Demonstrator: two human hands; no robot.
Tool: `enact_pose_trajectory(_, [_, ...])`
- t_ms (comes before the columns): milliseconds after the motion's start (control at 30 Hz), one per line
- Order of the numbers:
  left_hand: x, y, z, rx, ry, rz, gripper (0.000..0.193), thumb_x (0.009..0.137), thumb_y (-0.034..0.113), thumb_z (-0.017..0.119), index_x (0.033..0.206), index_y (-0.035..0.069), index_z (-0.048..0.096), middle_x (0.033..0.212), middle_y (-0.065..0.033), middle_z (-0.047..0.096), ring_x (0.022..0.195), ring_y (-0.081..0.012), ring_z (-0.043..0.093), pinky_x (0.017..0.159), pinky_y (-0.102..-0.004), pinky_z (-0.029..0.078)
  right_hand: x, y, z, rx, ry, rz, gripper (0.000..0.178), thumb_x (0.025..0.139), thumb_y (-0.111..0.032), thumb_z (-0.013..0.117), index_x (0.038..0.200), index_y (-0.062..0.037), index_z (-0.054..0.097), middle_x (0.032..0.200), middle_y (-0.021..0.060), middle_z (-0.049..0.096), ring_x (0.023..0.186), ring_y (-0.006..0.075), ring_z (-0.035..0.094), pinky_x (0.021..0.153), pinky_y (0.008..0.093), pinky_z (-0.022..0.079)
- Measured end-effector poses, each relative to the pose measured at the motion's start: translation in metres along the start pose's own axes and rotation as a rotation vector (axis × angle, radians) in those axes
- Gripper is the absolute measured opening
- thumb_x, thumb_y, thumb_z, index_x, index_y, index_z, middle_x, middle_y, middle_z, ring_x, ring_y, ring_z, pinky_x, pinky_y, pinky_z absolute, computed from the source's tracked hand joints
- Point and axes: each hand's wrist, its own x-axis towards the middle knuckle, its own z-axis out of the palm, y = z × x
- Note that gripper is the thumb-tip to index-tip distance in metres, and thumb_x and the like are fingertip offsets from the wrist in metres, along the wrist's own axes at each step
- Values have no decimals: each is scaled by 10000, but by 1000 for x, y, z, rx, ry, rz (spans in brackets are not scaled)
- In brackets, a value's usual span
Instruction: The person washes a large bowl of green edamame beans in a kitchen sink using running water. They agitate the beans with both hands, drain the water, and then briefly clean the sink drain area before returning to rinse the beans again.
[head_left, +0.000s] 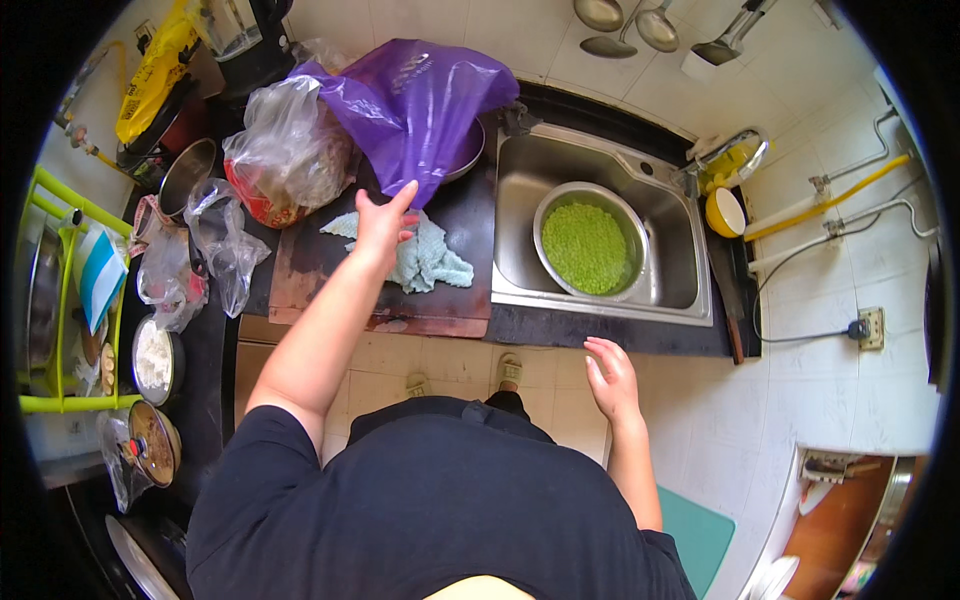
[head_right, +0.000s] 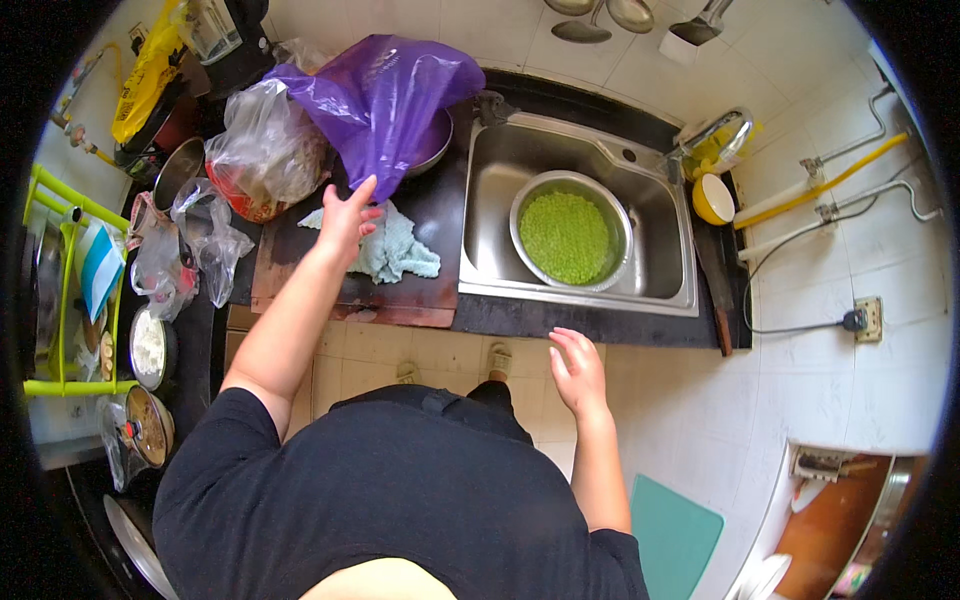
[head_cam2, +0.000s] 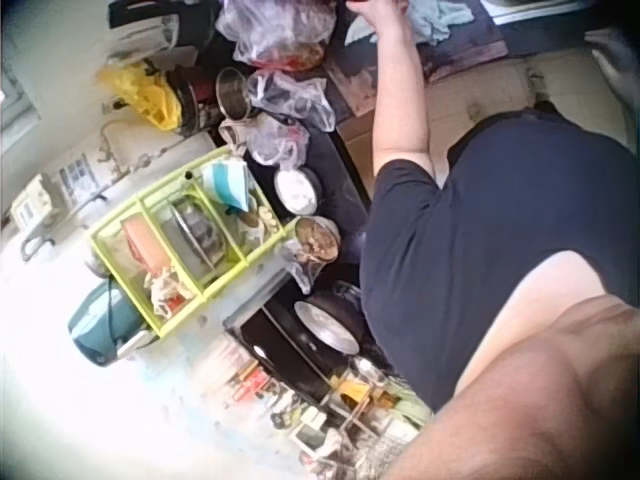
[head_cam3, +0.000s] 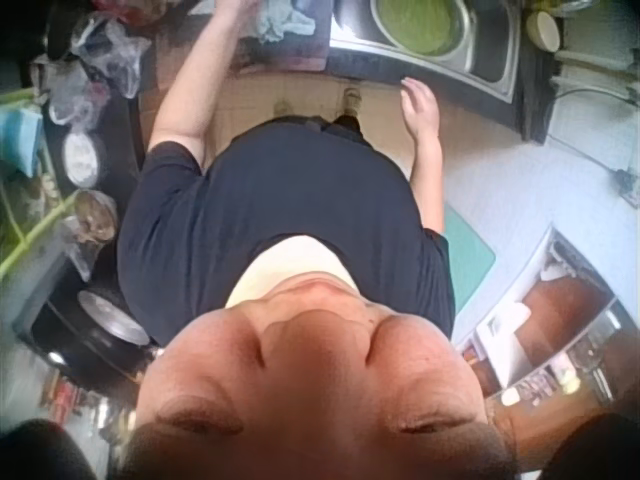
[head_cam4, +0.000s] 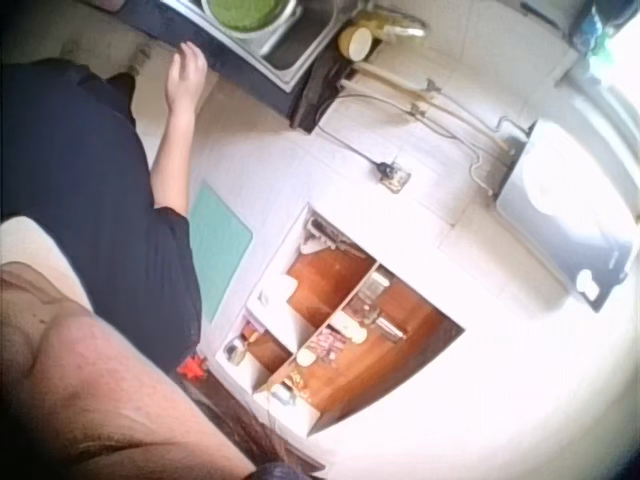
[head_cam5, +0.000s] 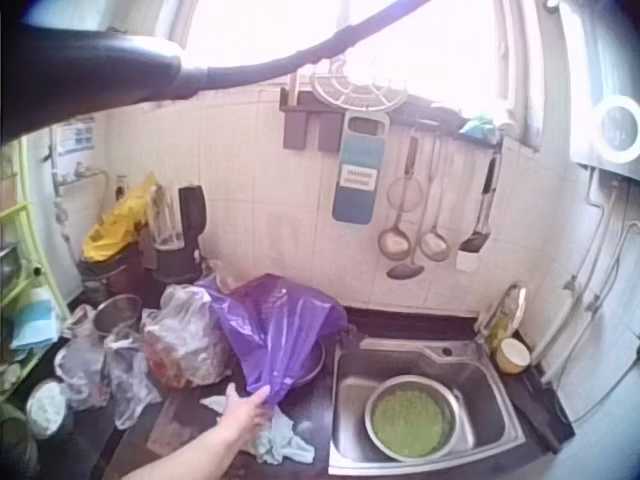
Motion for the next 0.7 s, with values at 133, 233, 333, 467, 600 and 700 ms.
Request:
enact_pose_trajectory(133, [41, 44, 6, -36, -149, 38, 509, 765, 141, 609, 1228, 78, 407, 803, -29, 533, 573, -87, 474, 452, -222, 361, 29, 45, -21, 79, 37, -37, 186, 756, -46, 596, 941, -37, 611, 967, 102, 601, 916, 240, 569, 774, 306, 468])
enact_pose_trajectory(233, [39, 110, 30, -49, -52, 325, 372, 791, 62, 543, 1155, 78, 469, 866, -41, 562, 683, -104, 535, 518, -217, 415, 59, 71, -42, 55, 21, -129, 174, 762, -65, 587, 932, -37, 615, 957, 108, 604, 891, 247, 580, 771, 305, 462])
enact_pose_trajectory(333, [46, 158, 40, -70, -64, 707, 273, 811, -14, 498, 1077, 45, 513, 925, -52, 575, 806, -109, 554, 699, -241, 472, 85, 90, -52, 93, -25, -108, 177, 772, -84, 561, 936, -48, 616, 956, 116, 599, 884, 250, 577, 748, 303, 466])
enact_pose_trajectory(467, [11, 170, 57, 36, 35, 1080, 151, 821, -15, 520, 955, 36, 566, 856, -21, 571, 788, -97, 538, 720, -217, 441, 111, 93, -60, 185, -91, -89, 180, 782, -86, 557, 947, -45, 614, 974, 106, 592, 895, 231, 572, 711, 305, 479])
enact_pose_trajectory(600, [-55, 134, 66, 535, 185, 1554, 193, 694, -103, 547, 799, 47, 606, 856, -107, 540, 825, -232, 532, 701, -282, 434, 133, 95, -56, 299, -211, -105, 190, 808, -68, 538, 982, -33, 606, 1005, 104, 579, 893, 188, 565, 741, 259, 457])
enact_pose_trajectory(700, [-94, 99, 77, 726, -84, 1616, 177, 633, -17, 581, 774, 77, 635, 814, -95, 570, 741, -265, 553, 645, -320, 440, 159, 55, -58, 523, -231, -213, 320, 791, -123, 580, 1093, -24, 541, 1098, 105, 539, 931, 198, 552, 774, 276, 447])
